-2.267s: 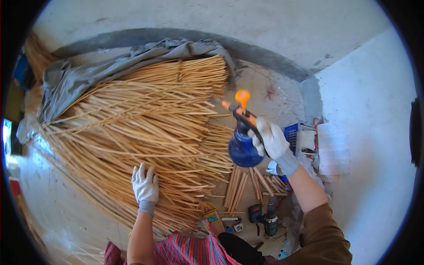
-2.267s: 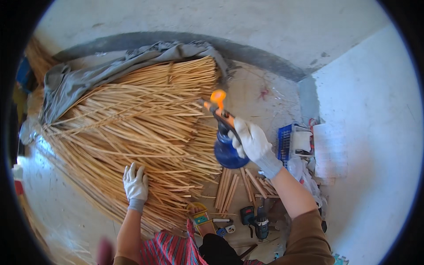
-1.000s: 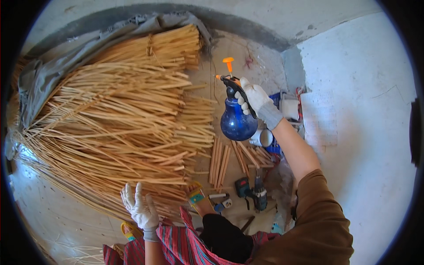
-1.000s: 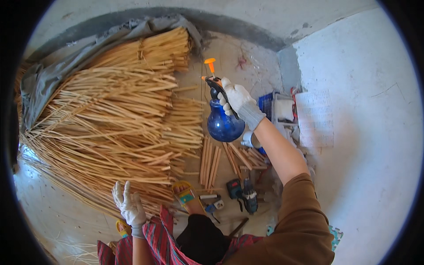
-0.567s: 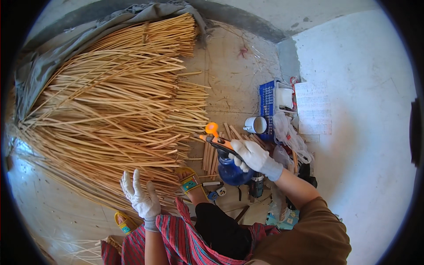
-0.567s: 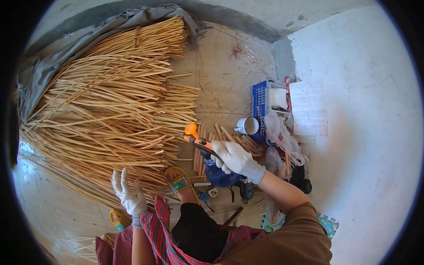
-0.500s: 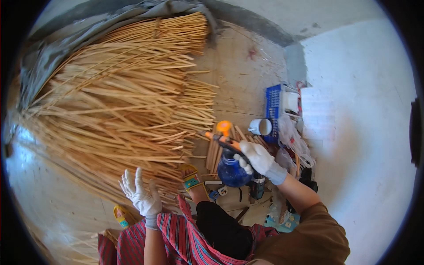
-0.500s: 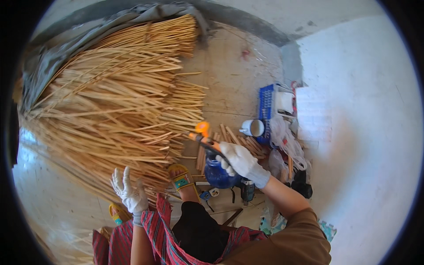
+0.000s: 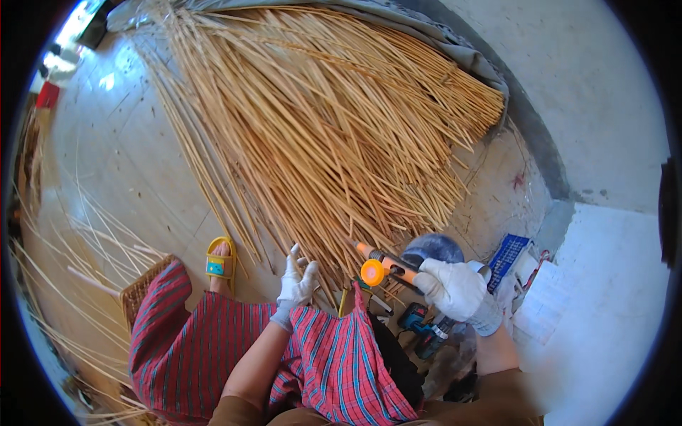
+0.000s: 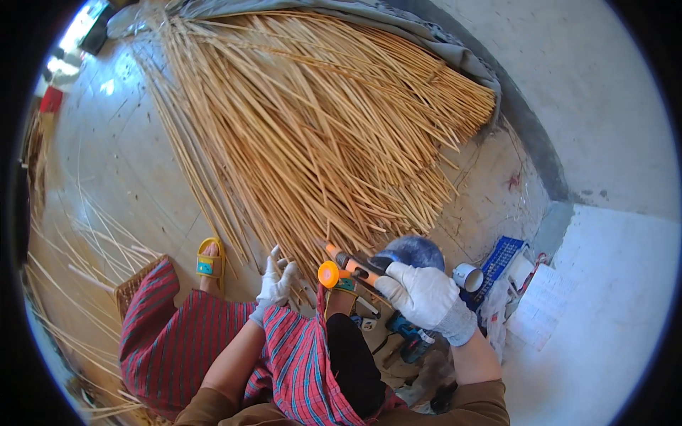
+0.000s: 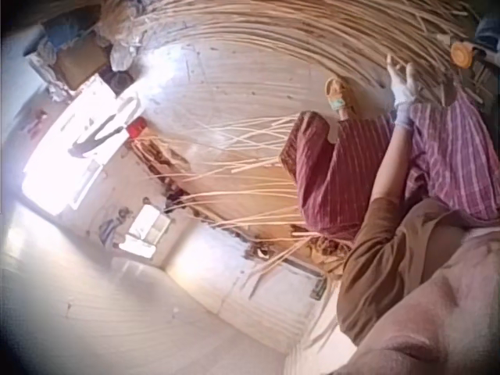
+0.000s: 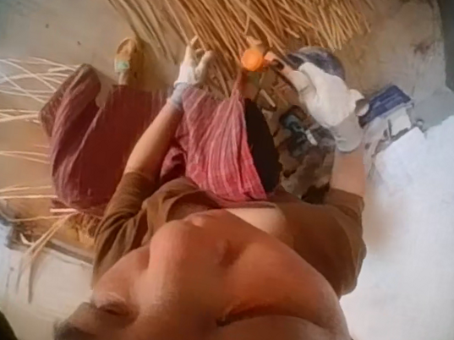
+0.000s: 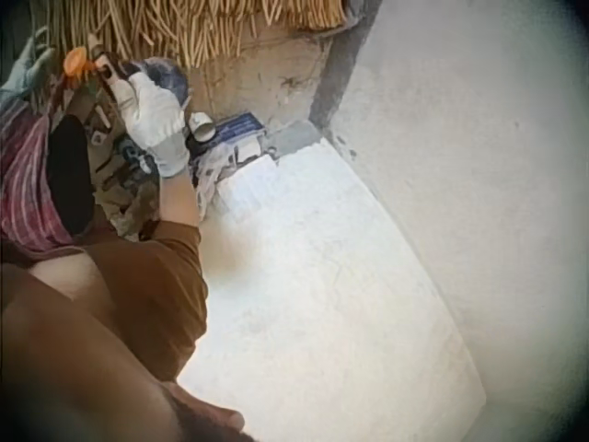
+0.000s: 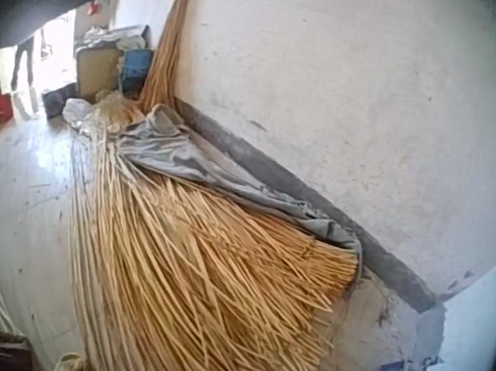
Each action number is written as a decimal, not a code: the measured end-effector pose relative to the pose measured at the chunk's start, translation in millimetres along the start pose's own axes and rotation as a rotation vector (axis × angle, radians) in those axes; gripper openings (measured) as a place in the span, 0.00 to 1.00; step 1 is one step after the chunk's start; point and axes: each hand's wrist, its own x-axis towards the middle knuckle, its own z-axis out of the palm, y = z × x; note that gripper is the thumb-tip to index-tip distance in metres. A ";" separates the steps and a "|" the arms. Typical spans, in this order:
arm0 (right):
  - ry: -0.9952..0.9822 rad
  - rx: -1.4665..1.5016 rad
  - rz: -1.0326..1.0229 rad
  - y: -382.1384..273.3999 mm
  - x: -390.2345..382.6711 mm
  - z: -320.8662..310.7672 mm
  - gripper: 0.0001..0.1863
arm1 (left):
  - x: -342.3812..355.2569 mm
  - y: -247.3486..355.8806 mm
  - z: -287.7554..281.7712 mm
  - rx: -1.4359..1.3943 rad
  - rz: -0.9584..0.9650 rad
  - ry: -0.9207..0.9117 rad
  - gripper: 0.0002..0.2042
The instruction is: Weaving a wicker basket by intertwining long flexible strands around a rectangular base.
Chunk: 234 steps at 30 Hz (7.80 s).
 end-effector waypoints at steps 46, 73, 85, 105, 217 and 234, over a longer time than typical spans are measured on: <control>0.296 0.912 0.142 -81.4 -107.5 229.8 0.29 | -460.0 85.9 -169.3 0.816 0.499 0.074 0.09; 0.419 1.210 0.407 23.0 -141.1 191.4 0.29 | -405.1 118.5 -117.2 -0.061 0.585 0.420 0.12; 0.634 1.118 0.220 114.3 -103.7 123.4 0.18 | -380.0 107.9 -89.5 -0.146 0.549 0.172 0.13; 0.997 0.881 0.807 337.3 -10.2 66.4 0.25 | -373.0 136.0 -21.8 -0.283 0.608 0.142 0.20; 0.007 -0.519 -0.198 -6.6 -23.7 271.5 0.15 | -494.3 14.5 -191.4 -1.000 0.671 0.550 0.16; -0.062 -0.506 0.760 68.2 15.8 372.5 0.59 | -452.4 34.3 -165.3 -0.914 0.540 0.809 0.07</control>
